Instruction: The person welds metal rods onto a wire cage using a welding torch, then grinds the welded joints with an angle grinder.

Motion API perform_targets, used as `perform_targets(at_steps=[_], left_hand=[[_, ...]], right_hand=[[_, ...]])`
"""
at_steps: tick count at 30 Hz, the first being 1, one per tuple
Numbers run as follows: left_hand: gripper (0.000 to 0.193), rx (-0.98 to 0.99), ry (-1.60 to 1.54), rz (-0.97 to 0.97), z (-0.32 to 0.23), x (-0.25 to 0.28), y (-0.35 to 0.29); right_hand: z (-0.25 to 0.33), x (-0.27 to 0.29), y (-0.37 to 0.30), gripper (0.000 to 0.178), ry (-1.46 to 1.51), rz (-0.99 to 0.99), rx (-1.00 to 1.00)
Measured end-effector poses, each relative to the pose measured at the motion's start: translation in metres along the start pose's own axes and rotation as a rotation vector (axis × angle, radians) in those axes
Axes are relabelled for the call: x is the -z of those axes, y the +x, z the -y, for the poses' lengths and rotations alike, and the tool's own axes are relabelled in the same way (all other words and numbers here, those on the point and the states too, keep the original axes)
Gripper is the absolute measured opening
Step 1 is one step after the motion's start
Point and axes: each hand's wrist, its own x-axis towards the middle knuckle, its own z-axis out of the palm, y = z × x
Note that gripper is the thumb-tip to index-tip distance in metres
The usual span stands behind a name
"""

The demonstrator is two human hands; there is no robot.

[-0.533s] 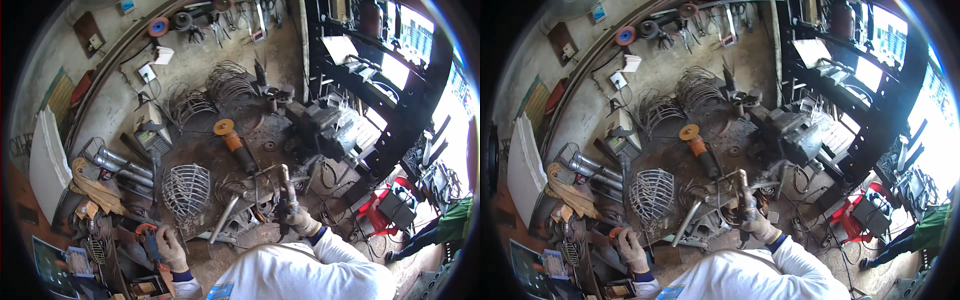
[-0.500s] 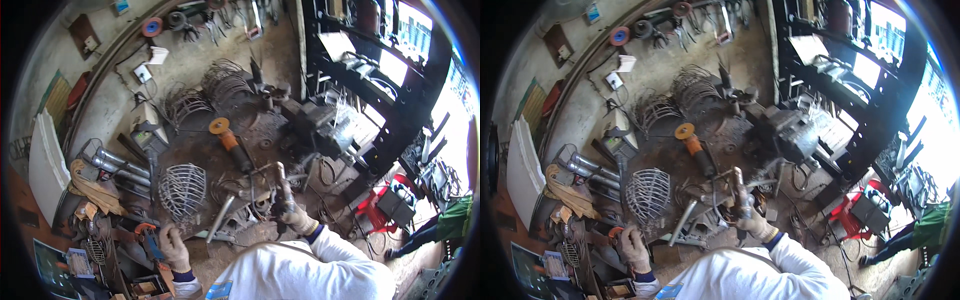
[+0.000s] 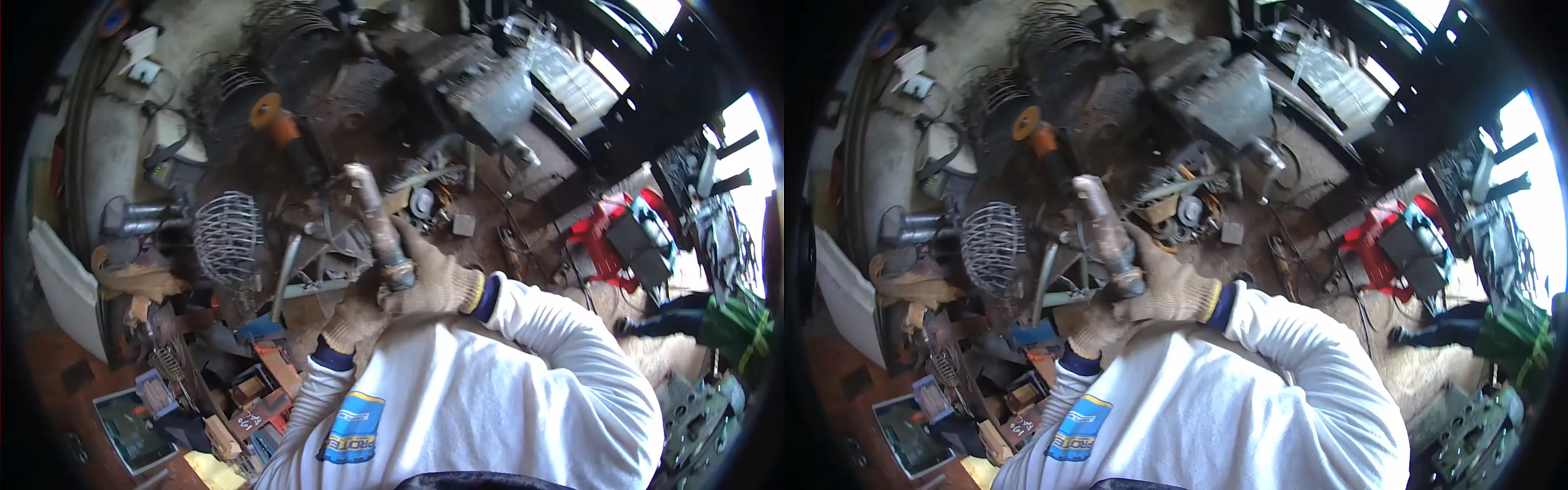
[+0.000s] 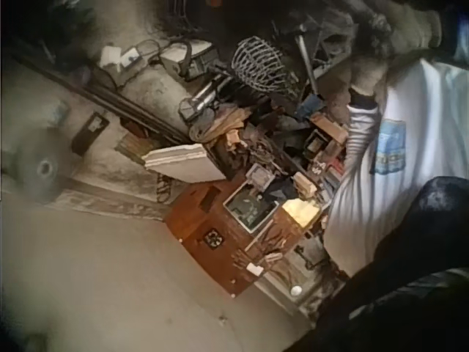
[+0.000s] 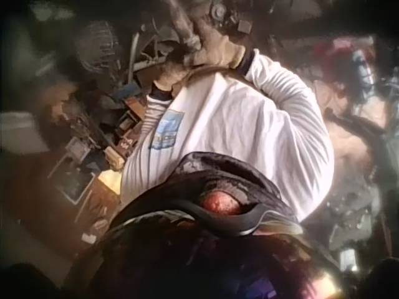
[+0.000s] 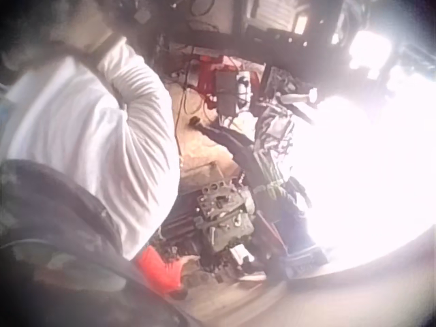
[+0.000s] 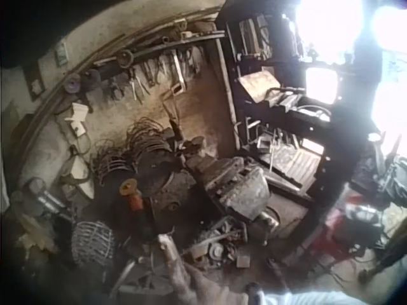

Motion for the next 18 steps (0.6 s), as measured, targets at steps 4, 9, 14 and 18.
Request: perform_targets(at_steps=[4, 9, 14, 18], left_hand=[[0.054, -0.104, -0.053, -0.042, -0.033, -0.003, 0.011], [0.051, -0.041, -0.386, -0.144, -0.030, -0.024, 0.042], [0.048, 0.017, -0.637, -0.238, -0.054, -0.043, 0.037], [0.045, 0.046, -0.798, -0.381, -0.057, -0.040, 0.025]], right_hand=[[0.011, 0.000, -0.008, 0.122, 0.135, -0.020, 0.173], [0.029, 0.008, -0.019, 0.122, -0.038, -0.052, 0.075], [0.020, 0.036, -0.029, 0.125, -0.497, -0.304, 0.550], [0.021, 0.144, -0.049, 0.097, -0.092, 0.319, 0.407]])
